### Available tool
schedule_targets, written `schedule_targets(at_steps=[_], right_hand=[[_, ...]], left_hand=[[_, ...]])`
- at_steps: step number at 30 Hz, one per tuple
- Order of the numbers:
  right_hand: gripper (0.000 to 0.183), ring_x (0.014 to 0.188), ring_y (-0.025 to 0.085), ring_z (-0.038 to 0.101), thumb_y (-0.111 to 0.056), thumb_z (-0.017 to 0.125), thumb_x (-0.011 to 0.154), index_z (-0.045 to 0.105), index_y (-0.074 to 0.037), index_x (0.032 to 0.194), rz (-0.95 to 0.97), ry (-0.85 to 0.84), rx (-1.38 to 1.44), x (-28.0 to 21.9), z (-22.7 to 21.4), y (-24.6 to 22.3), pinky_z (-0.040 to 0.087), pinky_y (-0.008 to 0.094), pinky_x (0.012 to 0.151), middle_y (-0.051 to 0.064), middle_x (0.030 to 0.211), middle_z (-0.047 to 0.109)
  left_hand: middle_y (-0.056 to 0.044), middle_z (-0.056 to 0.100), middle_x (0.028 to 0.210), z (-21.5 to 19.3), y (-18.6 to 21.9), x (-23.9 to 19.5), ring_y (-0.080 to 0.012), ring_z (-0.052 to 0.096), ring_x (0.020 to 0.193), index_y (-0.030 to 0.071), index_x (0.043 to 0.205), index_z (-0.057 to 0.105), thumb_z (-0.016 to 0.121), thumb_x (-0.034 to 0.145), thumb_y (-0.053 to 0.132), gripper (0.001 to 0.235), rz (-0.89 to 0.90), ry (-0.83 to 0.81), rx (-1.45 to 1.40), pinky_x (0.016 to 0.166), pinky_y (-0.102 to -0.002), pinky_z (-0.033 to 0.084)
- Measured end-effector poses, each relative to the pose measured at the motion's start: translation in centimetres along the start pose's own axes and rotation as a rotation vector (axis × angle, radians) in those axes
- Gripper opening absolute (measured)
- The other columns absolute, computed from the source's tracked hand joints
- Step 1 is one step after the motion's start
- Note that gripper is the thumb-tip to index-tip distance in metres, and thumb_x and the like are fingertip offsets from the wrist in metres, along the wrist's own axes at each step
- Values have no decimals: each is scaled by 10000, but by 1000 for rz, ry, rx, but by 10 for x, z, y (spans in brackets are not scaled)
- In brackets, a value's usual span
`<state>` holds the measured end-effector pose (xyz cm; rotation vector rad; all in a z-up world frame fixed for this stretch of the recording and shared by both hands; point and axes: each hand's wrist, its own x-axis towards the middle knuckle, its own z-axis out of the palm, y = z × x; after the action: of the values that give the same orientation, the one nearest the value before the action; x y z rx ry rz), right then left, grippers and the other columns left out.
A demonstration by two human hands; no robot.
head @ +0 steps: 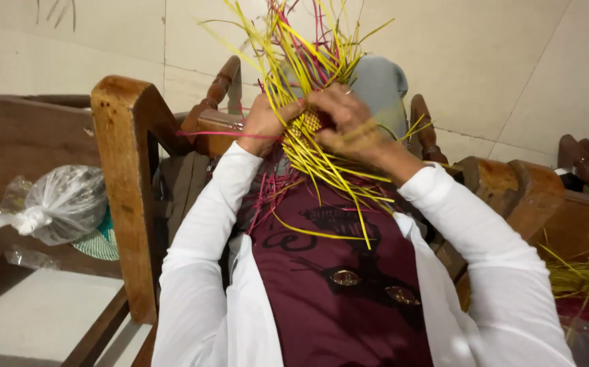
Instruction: The person is weaving together multiple thin, colorful strands to form a structured, patterned object.
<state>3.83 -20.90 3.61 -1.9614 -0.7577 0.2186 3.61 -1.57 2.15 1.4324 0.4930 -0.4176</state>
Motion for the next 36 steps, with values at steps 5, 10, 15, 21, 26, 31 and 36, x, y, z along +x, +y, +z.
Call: schedule_targets(at_steps=[5, 10, 15, 21, 26, 31, 36], right_hand=[[240, 838, 333, 549, -161, 726, 847, 611, -54, 1029, -33, -26, 326, 30, 11, -17, 447, 447, 813, 142, 866, 515], [103, 709, 114, 515, -40, 644, 890, 605, -82, 805, 188, -38, 659, 67, -42, -65, 447, 236, 651, 25, 788, 564], [491, 814, 251, 524, 157, 595, 728, 589, -16, 1188, 113, -245, 36, 39, -37, -5, 466, 375, 655, 119, 983, 469], [163, 751, 228, 632, -149, 805, 823, 698, -62, 909, 1, -44, 434, 48, 12, -2, 520, 326, 651, 94, 821, 609], [236, 738, 220, 615, -84, 827, 805, 666, 44, 920, 183, 3, 638, 63, -23, -20, 555, 356, 596, 145, 813, 602], [203, 631, 278, 559, -105, 798, 830, 646, 9, 761, 212, -10, 218, 8, 12, -29, 450, 370, 605, 153, 660, 575], [110, 556, 214, 537, -155, 473, 794, 517, -137, 695, -364, -163, -688, -54, 115, -35, 429, 376, 490, 44, 628, 496]], left_hand=[[-99, 665, 728, 0, -35, 10, -208, 654, 670, -33, 800, 701, 755, 696, 123, 195, -30, -13, -145, 665, -331, 546], [-11, 661, 799, -7, -26, 6, -113, 562, 699, 69, 835, 717, 684, 769, 214, 162, -88, 5, 206, 561, -296, 463], [-1, 641, 778, 5, -7, -2, -103, 577, 657, 44, 855, 669, 671, 728, -10, 139, -94, -106, -223, 540, -299, 496], [-200, 683, 868, -11, -40, 27, -323, 688, 829, -94, 995, 685, 785, 708, -45, 308, 26, -267, -36, 739, -431, 597], [-152, 683, 821, 10, 19, -5, -245, 669, 751, -40, 949, 685, 774, 786, 70, 216, 39, -194, -183, 717, -386, 573], [-134, 691, 842, 6, -27, 10, -279, 697, 763, -7, 961, 700, 815, 753, 82, 254, -11, -128, -441, 768, -430, 576], [-142, 680, 823, 5, -12, -1, -236, 679, 716, -57, 945, 671, 744, 743, 62, 245, -61, -95, -259, 667, -377, 592]])
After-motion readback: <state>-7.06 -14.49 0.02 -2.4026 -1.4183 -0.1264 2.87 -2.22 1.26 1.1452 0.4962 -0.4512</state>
